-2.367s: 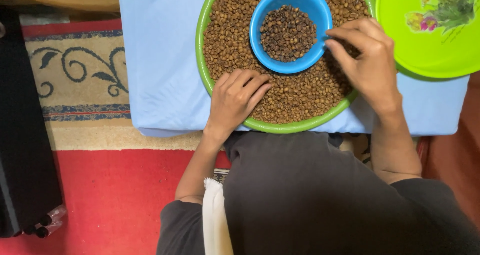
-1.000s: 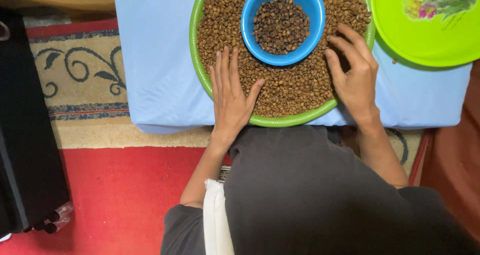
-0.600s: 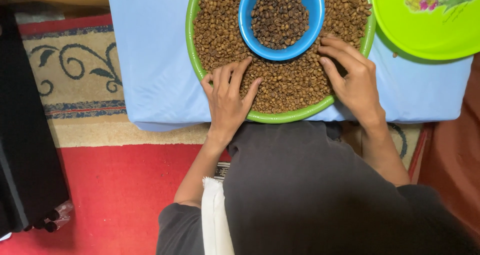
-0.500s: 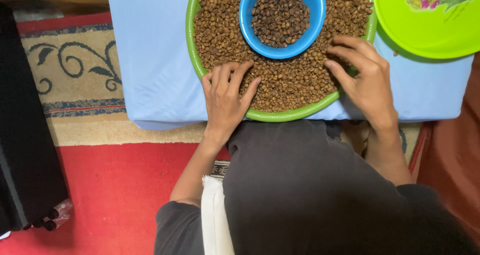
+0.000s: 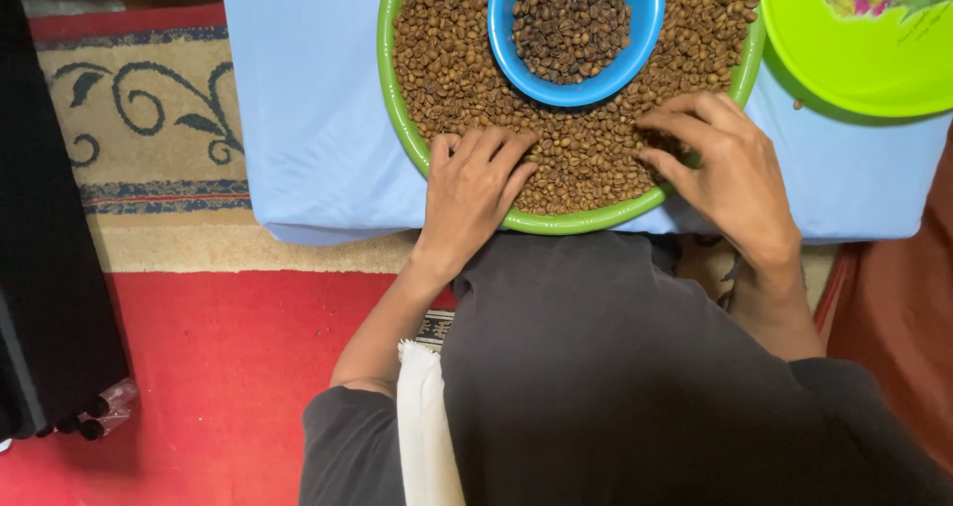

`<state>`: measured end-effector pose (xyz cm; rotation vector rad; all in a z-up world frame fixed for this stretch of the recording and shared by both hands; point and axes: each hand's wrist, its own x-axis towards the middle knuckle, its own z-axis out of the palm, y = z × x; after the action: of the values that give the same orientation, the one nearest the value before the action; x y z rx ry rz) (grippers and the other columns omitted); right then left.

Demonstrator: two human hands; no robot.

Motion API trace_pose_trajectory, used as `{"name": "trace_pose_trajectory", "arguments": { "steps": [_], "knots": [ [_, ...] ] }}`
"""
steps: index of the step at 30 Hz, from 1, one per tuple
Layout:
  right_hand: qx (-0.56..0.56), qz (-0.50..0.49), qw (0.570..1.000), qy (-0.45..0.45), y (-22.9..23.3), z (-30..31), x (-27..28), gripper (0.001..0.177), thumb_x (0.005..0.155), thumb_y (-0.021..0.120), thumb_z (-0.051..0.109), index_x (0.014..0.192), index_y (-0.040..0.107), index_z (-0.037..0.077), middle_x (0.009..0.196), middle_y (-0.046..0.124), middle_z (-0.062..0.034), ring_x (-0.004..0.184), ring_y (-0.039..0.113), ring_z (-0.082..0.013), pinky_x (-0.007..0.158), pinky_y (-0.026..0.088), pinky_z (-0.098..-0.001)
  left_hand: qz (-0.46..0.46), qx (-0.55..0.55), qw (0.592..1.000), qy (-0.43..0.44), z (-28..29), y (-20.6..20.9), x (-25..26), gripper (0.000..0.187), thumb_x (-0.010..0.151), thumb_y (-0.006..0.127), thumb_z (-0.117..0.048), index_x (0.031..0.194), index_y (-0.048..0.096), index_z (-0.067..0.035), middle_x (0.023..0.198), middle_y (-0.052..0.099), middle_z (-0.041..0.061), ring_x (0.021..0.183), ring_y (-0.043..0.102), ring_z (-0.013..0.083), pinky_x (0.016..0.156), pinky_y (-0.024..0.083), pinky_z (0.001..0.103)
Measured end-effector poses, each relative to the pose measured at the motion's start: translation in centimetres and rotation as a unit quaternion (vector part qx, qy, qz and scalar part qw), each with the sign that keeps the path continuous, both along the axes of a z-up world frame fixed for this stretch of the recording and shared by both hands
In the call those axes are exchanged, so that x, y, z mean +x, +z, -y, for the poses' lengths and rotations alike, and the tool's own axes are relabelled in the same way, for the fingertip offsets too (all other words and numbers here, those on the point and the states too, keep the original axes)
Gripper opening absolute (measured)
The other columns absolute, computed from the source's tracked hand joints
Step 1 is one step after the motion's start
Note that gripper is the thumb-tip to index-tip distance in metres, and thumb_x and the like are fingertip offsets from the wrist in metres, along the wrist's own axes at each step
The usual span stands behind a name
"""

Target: Manually sorting coffee beans by picking out specific beans from a large tray and placing them into a smaller bowl.

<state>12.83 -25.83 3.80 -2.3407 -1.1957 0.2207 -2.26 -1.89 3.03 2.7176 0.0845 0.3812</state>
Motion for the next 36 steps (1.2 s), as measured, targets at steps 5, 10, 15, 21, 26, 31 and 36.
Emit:
{"name": "trace_pose_trajectory", "arguments": {
  "steps": [5, 10, 15, 21, 26, 31, 36],
  "knots": [
    [-0.033, 0.052, 0.997, 0.056, -1.6, -0.4, -1.1, 0.026, 0.091, 0.082, 0.025, 0.113, 0.081, 0.011, 0.107, 0.066, -0.0072, 0.096, 0.055, -0.0229, 0.081, 0.05, -0.0355, 0.015, -0.003, 0.999, -0.032, 0.2, -1.0, 0.3, 0.023, 0.099, 0.07, -0.029, 0.118, 0.069, -0.017, 0.096, 0.06, -0.002, 0.087, 0.058, 0.0171, 0.082, 0.035, 0.036],
    [-0.064, 0.1, 0.991, 0.068, -3.0, -1.3, -1.7, 0.025, 0.095, 0.077, 0.032, 0.113, 0.079, 0.015, 0.104, 0.063, -0.006, 0.097, 0.054, -0.0269, 0.079, 0.046, -0.0402, 0.036, 0.002, 0.997, -0.068, 0.9, -2.1, 0.4, 0.019, 0.097, 0.072, -0.033, 0.111, 0.069, -0.02, 0.088, 0.058, -0.002, 0.082, 0.06, 0.0189, 0.077, 0.035, 0.036],
    [-0.028, 0.088, 0.995, 0.042, -4.7, 0.0, -0.3, 0.017, 0.101, 0.076, 0.024, 0.113, 0.079, 0.012, 0.11, 0.069, -0.0076, 0.104, 0.06, -0.0281, 0.084, 0.05, -0.0401, 0.063, 0.01, 0.995, -0.073, 1.1, -3.6, 0.9, 0.015, 0.098, 0.07, -0.032, 0.109, 0.069, -0.021, 0.088, 0.056, -0.003, 0.081, 0.059, 0.0173, 0.076, 0.034, 0.036],
    [-0.022, 0.07, 0.997, 0.034, -3.0, 1.0, -0.3, 0.023, 0.094, 0.082, 0.025, 0.114, 0.078, 0.013, 0.112, 0.068, -0.0083, 0.103, 0.059, -0.0306, 0.085, 0.051, -0.0441, 0.087, 0.009, 0.994, -0.071, 1.7, -3.3, 1.1, 0.013, 0.099, 0.068, -0.032, 0.107, 0.068, -0.021, 0.085, 0.054, -0.004, 0.078, 0.057, 0.0165, 0.076, 0.033, 0.035],
    [-0.039, 0.094, 0.994, 0.029, -4.6, 0.8, -0.3, 0.023, 0.094, 0.081, 0.03, 0.112, 0.078, 0.016, 0.109, 0.066, -0.0063, 0.102, 0.058, -0.0289, 0.087, 0.051, -0.0434, 0.096, 0.003, 0.991, -0.093, 2.4, -3.7, 1.5, 0.015, 0.097, 0.07, -0.032, 0.104, 0.068, -0.019, 0.084, 0.054, -0.002, 0.077, 0.057, 0.0191, 0.076, 0.034, 0.037],
    [-0.036, 0.093, 0.995, 0.025, -4.2, 0.4, -0.5, 0.019, 0.096, 0.08, 0.028, 0.111, 0.078, 0.016, 0.108, 0.065, -0.0058, 0.104, 0.058, -0.0287, 0.087, 0.051, -0.0426, 0.093, -0.012, 0.989, -0.112, 3.2, -3.8, 2.1, 0.014, 0.097, 0.069, -0.03, 0.103, 0.07, -0.017, 0.081, 0.054, -0.002, 0.077, 0.058, 0.0194, 0.076, 0.033, 0.038],
    [-0.021, 0.055, 0.997, 0.046, -3.4, -0.3, -0.9, 0.013, 0.097, 0.079, 0.024, 0.106, 0.08, 0.014, 0.103, 0.063, -0.0064, 0.1, 0.057, -0.0287, 0.085, 0.05, -0.0427, 0.102, 0.004, 0.988, -0.117, 3.4, -4.9, 2.7, 0.011, 0.096, 0.069, -0.028, 0.098, 0.069, -0.017, 0.077, 0.052, -0.002, 0.074, 0.057, 0.0185, 0.075, 0.032, 0.037]
  ]
}}
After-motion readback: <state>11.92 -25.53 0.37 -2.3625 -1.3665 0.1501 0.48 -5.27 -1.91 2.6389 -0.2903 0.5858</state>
